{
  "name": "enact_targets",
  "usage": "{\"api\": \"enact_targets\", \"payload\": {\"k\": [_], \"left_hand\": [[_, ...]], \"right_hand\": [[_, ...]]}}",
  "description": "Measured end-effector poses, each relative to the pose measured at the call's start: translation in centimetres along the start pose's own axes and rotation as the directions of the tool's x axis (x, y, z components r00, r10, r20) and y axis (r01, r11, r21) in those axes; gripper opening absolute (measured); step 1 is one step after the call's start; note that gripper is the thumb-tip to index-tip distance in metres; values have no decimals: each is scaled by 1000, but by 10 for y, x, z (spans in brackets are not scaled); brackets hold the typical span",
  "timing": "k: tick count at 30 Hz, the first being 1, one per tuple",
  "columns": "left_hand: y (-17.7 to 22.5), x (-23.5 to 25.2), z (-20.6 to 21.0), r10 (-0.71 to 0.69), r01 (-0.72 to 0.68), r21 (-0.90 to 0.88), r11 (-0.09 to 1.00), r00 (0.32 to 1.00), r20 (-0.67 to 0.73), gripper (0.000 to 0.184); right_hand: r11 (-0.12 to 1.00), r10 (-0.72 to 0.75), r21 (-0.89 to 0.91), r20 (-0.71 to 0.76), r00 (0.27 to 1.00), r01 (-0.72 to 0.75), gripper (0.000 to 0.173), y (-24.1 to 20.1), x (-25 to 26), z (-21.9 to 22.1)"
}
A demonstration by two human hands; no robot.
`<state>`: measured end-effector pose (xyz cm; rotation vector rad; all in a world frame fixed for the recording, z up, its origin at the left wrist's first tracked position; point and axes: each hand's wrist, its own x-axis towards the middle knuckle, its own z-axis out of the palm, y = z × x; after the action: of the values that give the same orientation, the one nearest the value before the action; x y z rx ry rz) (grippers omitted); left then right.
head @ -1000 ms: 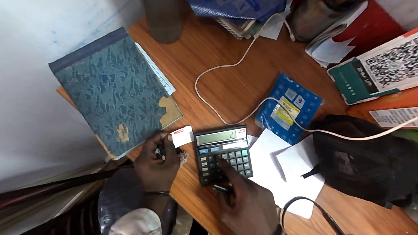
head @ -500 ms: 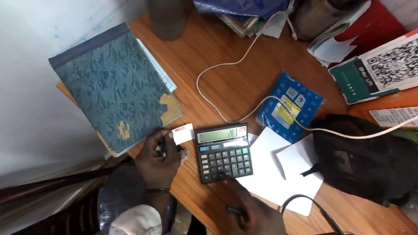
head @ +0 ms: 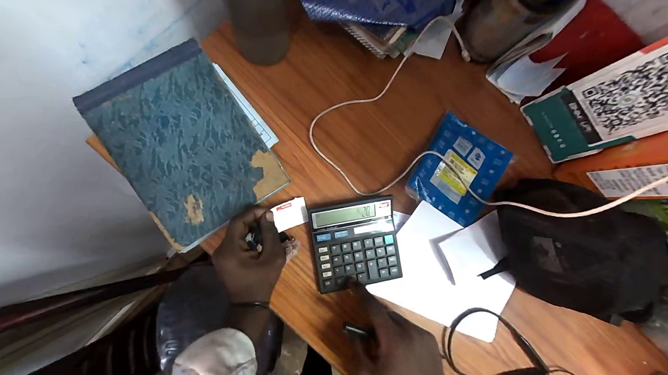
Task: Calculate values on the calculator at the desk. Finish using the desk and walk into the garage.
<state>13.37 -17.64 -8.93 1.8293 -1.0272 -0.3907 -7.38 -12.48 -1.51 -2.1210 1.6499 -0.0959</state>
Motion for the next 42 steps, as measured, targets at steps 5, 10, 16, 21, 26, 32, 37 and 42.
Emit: {"api": "enact_targets", "payload": {"k": [5, 10, 16, 21, 26, 32, 37, 42], "left_hand": [[0, 0, 0, 3, -3, -18, 1000, 1000, 1, 19], [0, 0, 0, 3, -3, -7, 1000, 1000, 3, 19], [0, 1, 0, 15, -15, 25, 1000, 1000, 1, 20], [0, 0, 0, 17, -17, 35, 999, 1000, 0, 20], [1, 0, 0, 6, -6, 12, 1000, 1000, -3, 20], [-1, 0, 0, 13, -13, 3, 1000, 1000, -11, 19], [0, 0, 0, 12, -12, 19, 1000, 1000, -4, 21], [2, 0, 0, 0, 0, 26, 1000, 1000, -21, 22]], "right_hand": [[993, -8, 114, -63, 998, 16, 50, 2, -3, -10], [993, 48, 115, -66, 997, -41, 52, 13, -6, -14], [991, 64, 118, -67, 996, -56, 55, 16, -7, -12], [998, 31, 65, -75, 997, -26, 57, 17, -7, -7], [999, 7, 52, -74, 997, -3, 57, 16, -5, -5], [998, -25, 46, -111, 994, 31, 58, 18, -4, 1], [998, 26, 52, -124, 992, -19, 56, 19, -6, -4], [997, 73, -9, -62, 995, -74, 62, 19, -3, -2]]}}
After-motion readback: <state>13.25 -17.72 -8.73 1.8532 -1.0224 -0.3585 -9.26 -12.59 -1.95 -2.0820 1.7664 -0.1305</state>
